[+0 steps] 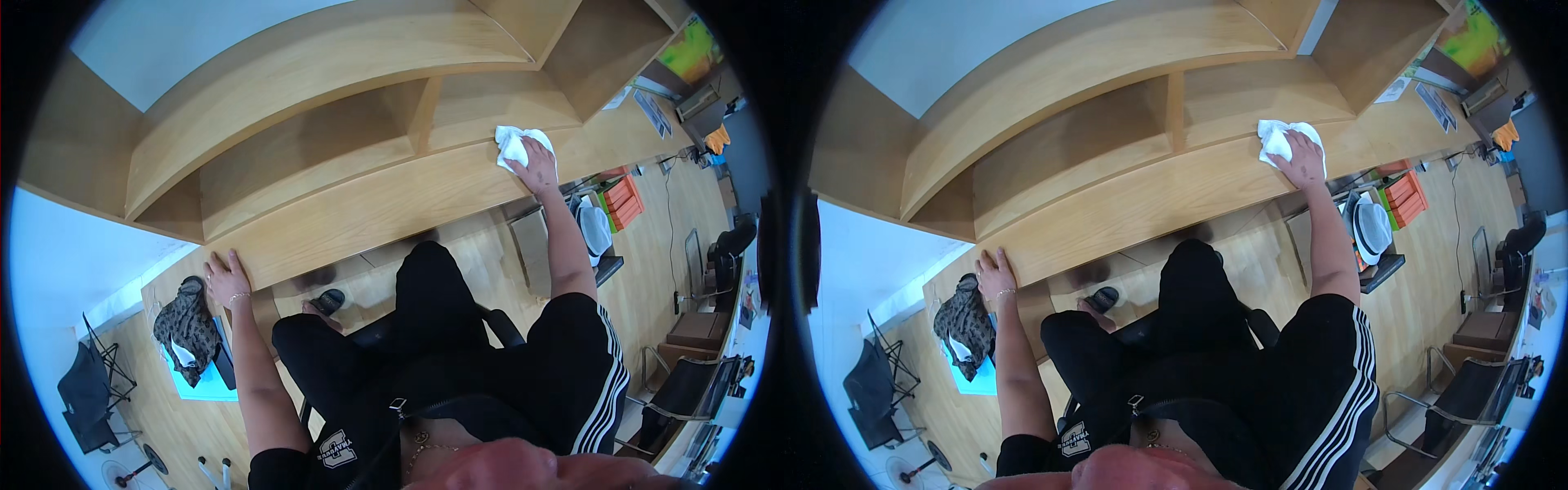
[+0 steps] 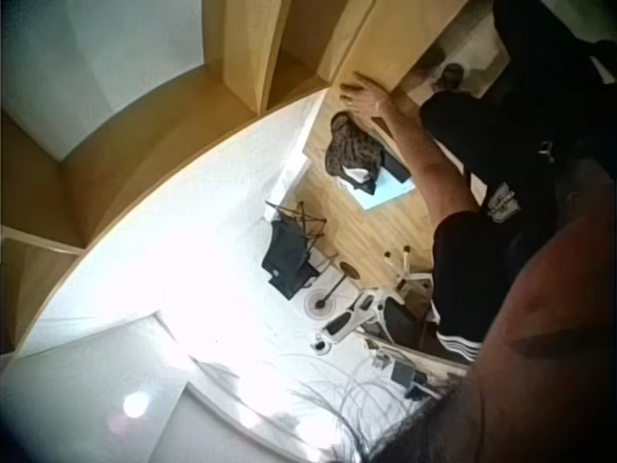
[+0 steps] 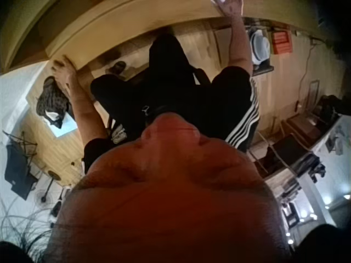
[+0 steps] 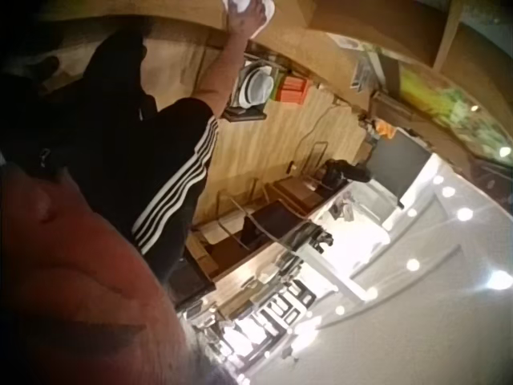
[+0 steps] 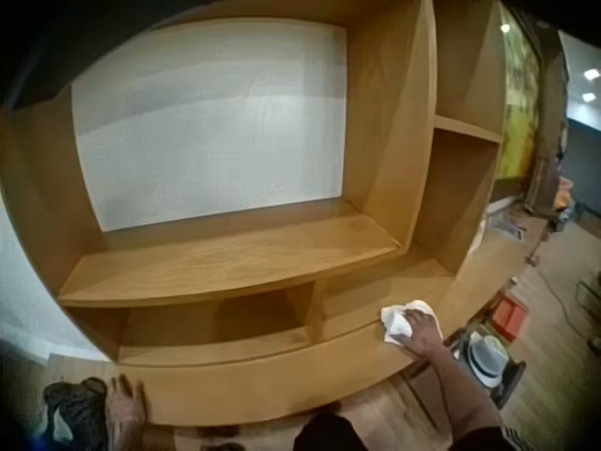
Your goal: The person wipes a wooden shelf using a cloth, unfolds a white face mask, and wipes the wooden shelf again with the cloth.
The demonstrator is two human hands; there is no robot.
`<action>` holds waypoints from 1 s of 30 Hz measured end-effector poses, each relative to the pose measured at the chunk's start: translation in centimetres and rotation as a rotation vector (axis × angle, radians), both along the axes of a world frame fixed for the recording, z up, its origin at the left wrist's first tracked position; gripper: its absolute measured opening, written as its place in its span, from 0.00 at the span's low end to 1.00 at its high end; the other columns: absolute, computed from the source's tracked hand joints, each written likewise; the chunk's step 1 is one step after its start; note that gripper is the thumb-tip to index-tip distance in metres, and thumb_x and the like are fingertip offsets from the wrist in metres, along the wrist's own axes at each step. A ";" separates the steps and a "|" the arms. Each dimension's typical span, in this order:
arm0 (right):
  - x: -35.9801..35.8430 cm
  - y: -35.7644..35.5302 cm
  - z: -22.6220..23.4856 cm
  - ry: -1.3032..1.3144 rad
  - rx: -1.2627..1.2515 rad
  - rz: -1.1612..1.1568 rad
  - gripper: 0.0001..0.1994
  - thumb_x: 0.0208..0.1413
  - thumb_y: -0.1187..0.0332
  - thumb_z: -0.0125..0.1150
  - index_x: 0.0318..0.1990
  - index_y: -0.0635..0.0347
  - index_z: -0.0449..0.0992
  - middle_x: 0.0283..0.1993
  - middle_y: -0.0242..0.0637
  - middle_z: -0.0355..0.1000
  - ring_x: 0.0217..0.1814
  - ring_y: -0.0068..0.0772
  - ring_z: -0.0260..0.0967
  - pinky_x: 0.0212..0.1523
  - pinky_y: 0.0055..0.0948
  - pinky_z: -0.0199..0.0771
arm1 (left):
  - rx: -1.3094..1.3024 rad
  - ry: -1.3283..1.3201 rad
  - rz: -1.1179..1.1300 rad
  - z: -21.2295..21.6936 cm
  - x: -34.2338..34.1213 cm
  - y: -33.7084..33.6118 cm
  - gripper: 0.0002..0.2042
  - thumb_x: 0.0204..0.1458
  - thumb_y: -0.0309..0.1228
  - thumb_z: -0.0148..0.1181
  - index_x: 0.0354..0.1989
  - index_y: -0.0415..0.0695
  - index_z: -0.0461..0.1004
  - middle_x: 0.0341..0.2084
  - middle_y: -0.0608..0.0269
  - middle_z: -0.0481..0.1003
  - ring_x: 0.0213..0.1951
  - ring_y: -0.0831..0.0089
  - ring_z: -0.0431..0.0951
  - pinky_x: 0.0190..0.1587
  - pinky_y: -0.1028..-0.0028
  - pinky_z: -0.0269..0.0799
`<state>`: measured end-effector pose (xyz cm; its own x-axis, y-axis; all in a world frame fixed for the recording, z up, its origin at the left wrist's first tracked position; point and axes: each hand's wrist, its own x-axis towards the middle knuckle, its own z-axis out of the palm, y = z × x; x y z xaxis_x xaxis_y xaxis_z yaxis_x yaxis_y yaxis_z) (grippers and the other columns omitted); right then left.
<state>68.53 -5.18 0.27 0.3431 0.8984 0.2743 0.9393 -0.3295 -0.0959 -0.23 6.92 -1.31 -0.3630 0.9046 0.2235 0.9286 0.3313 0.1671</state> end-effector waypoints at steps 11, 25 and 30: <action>4.8 -0.6 -0.5 0.007 0.016 -0.048 0.36 0.50 0.40 0.58 0.60 0.54 0.69 0.66 0.36 0.64 0.69 0.41 0.57 0.67 0.46 0.54 | -0.027 -0.005 -0.001 0.0 -0.2 0.3 0.35 0.58 0.62 0.42 0.65 0.50 0.64 0.65 0.47 0.60 0.64 0.51 0.62 0.64 0.52 0.55; 8.3 -0.4 -3.2 0.016 0.010 -0.235 0.37 0.53 0.40 0.55 0.65 0.54 0.64 0.68 0.38 0.61 0.71 0.43 0.55 0.68 0.48 0.52 | -0.020 -0.026 0.016 0.0 0.8 0.4 0.34 0.57 0.62 0.44 0.64 0.50 0.65 0.64 0.47 0.62 0.64 0.50 0.63 0.64 0.54 0.56; 3.6 0.2 -3.0 0.009 -0.051 -0.349 0.36 0.55 0.40 0.52 0.66 0.53 0.62 0.70 0.40 0.59 0.73 0.46 0.52 0.67 0.56 0.51 | 0.044 0.036 0.014 -0.3 0.5 0.3 0.33 0.57 0.60 0.45 0.64 0.50 0.66 0.64 0.48 0.63 0.64 0.52 0.63 0.65 0.52 0.55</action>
<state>72.13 -4.95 -2.71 0.6341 0.7390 0.2275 0.7684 -0.6350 -0.0790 0.30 7.20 -1.65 -0.3670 0.8883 0.2761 0.9294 0.3377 0.1488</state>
